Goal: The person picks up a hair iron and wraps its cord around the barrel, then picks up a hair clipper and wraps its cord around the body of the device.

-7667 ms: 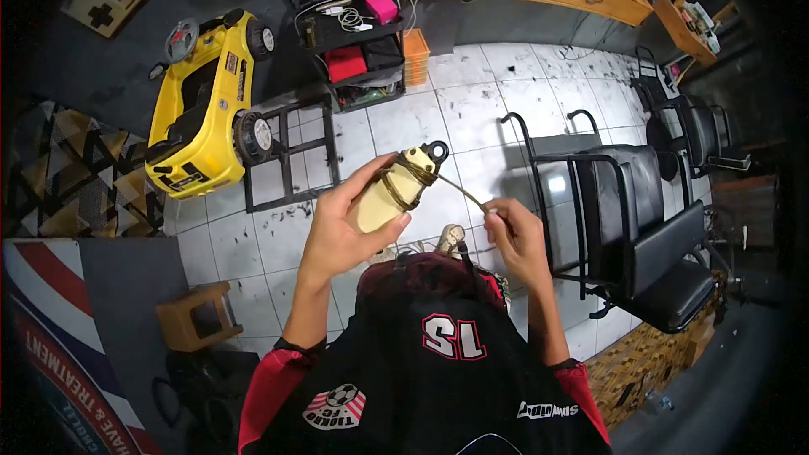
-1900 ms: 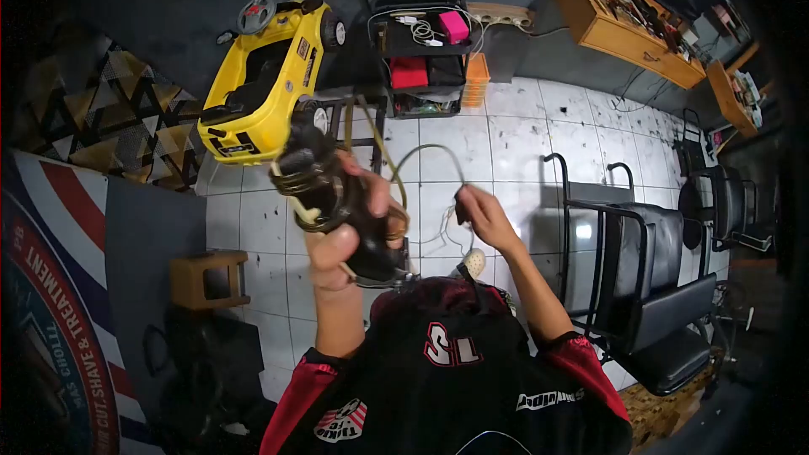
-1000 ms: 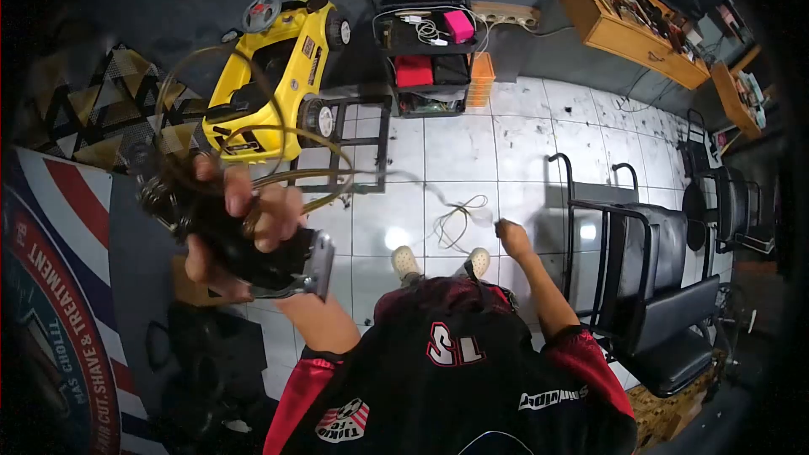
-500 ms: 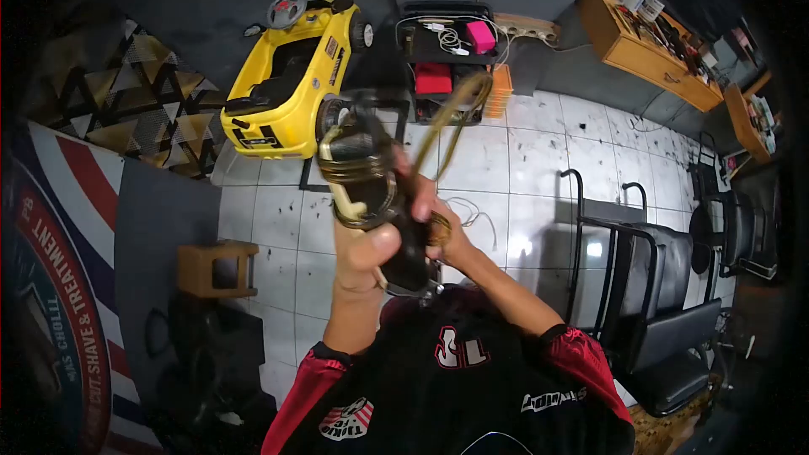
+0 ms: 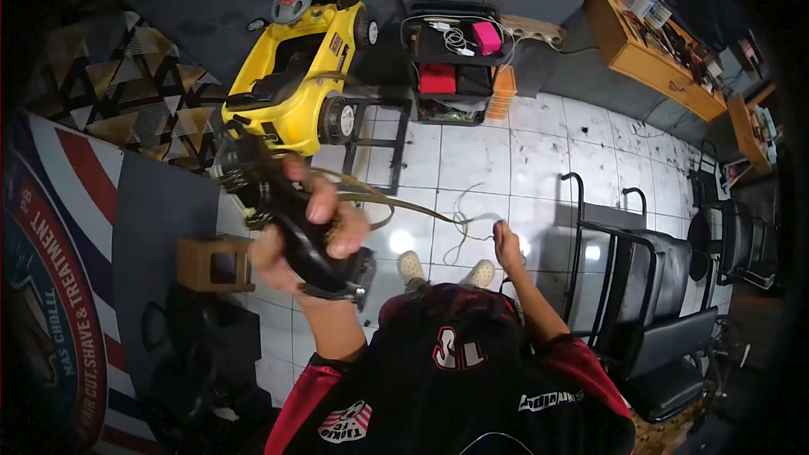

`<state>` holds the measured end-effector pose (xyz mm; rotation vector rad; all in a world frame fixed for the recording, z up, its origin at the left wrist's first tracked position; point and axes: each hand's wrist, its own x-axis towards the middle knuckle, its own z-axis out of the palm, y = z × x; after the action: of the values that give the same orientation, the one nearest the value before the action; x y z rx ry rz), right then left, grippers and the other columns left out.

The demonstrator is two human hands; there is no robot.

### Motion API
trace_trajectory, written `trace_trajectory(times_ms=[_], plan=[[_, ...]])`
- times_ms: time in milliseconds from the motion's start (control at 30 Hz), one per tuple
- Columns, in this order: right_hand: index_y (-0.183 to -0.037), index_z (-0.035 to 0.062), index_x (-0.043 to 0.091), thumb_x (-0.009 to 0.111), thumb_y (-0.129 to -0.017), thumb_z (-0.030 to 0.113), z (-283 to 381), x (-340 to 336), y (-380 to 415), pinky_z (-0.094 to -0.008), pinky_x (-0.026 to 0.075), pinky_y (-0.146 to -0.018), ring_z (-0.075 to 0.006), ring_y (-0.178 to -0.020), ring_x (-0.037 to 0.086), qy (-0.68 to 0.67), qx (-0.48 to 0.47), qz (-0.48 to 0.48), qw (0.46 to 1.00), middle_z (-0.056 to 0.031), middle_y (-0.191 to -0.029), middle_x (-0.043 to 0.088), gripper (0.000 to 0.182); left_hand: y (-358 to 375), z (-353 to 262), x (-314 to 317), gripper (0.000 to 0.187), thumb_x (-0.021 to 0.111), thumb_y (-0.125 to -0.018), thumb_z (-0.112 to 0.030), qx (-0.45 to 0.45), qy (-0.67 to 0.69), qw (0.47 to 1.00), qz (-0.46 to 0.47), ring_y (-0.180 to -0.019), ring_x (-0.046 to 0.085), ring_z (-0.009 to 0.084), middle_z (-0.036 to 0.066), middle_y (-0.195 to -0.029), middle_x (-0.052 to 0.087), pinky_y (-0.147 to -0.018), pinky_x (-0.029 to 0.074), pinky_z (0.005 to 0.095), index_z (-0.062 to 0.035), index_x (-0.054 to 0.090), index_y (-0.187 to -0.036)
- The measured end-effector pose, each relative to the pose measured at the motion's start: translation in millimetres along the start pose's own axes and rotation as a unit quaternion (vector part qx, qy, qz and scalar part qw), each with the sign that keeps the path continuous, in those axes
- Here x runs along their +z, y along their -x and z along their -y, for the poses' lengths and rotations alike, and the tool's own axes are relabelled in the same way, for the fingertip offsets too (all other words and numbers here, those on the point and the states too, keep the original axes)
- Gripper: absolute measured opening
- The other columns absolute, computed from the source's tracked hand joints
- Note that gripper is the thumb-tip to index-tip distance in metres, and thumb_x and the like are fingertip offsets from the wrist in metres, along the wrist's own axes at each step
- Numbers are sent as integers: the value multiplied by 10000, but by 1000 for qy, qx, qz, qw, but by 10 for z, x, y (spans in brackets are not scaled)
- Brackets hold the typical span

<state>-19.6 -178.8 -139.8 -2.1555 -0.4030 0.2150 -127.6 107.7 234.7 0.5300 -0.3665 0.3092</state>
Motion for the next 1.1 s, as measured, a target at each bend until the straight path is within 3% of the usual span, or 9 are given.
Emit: trace_trajectory(times_ms=[167,233,333,500,567,667,900,1067,1100], plan=[[-838,3,501,363,-1032,328,1339,-605,-657,-326,379,-568,-149,-595,407,-161,-10,-118,980,-81,-640,456,403,-2,593,-68,566,649,-775,-171,-88,-66,988,-106,-867,492,173,137,-1111,499,-619,490,330,-52,411,-1274],[-862,-17,520,381,-1024,269,1969,-946,-725,-344,398,-609,-182,-624,425,-293,-33,-57,954,-107,-719,498,357,-17,758,-169,522,626,-812,-199,-130,-88,980,-122,-785,530,191,175,-1114,515,-622,486,322,-45,419,-1265],[-880,-27,556,419,-1001,167,2597,-1174,-624,-348,422,-629,-223,-636,484,-153,-236,-61,958,-122,-747,534,266,-90,860,-43,480,608,-823,-239,-146,-157,963,-166,-702,568,222,204,-1076,551,-603,487,310,-41,430,-1221],[-989,-26,629,456,-981,97,2843,-1209,-461,-328,459,-661,-253,-698,564,-191,-245,32,950,-140,-793,579,212,-77,834,-57,476,610,-828,-191,-159,-108,976,-99,-737,615,236,239,-1199,536,-626,523,340,2,415,-1216],[-1123,-21,613,464,-980,81,2564,-1001,-447,-331,459,-660,-234,-725,578,-223,-262,48,938,-149,-826,612,230,-30,831,-129,492,619,-819,-198,-159,-79,980,-90,-740,615,239,231,-1168,541,-619,521,341,4,416,-1218],[-997,-40,582,466,-980,92,2442,-826,-326,-358,464,-632,-310,-665,583,-228,-183,132,947,-175,-745,590,176,-39,836,-135,519,634,-802,-201,-145,-16,984,-98,-766,606,241,210,-1106,531,-608,514,337,4,414,-1225],[-827,13,474,488,-975,140,1654,-392,-190,-429,426,-555,-400,-596,531,-94,-125,107,982,-204,-636,515,196,-79,526,-85,554,601,-856,-242,-44,86,995,-25,-710,501,175,81,-962,468,-630,443,302,-63,372,-1328],[-786,19,444,413,-1010,206,703,-207,-191,-418,418,-544,-403,-573,472,52,-138,-61,987,-217,-634,472,293,-225,133,-107,601,564,-908,-313,24,79,990,115,-690,564,199,99,-990,488,-653,414,337,28,319,-1336],[-767,19,458,388,-1029,278,683,-216,-238,-384,402,-526,-318,-525,462,60,-137,-80,986,-167,-607,473,374,-184,138,-84,603,574,-901,-303,20,78,993,90,-685,558,196,100,-990,489,-642,415,328,20,319,-1342]])
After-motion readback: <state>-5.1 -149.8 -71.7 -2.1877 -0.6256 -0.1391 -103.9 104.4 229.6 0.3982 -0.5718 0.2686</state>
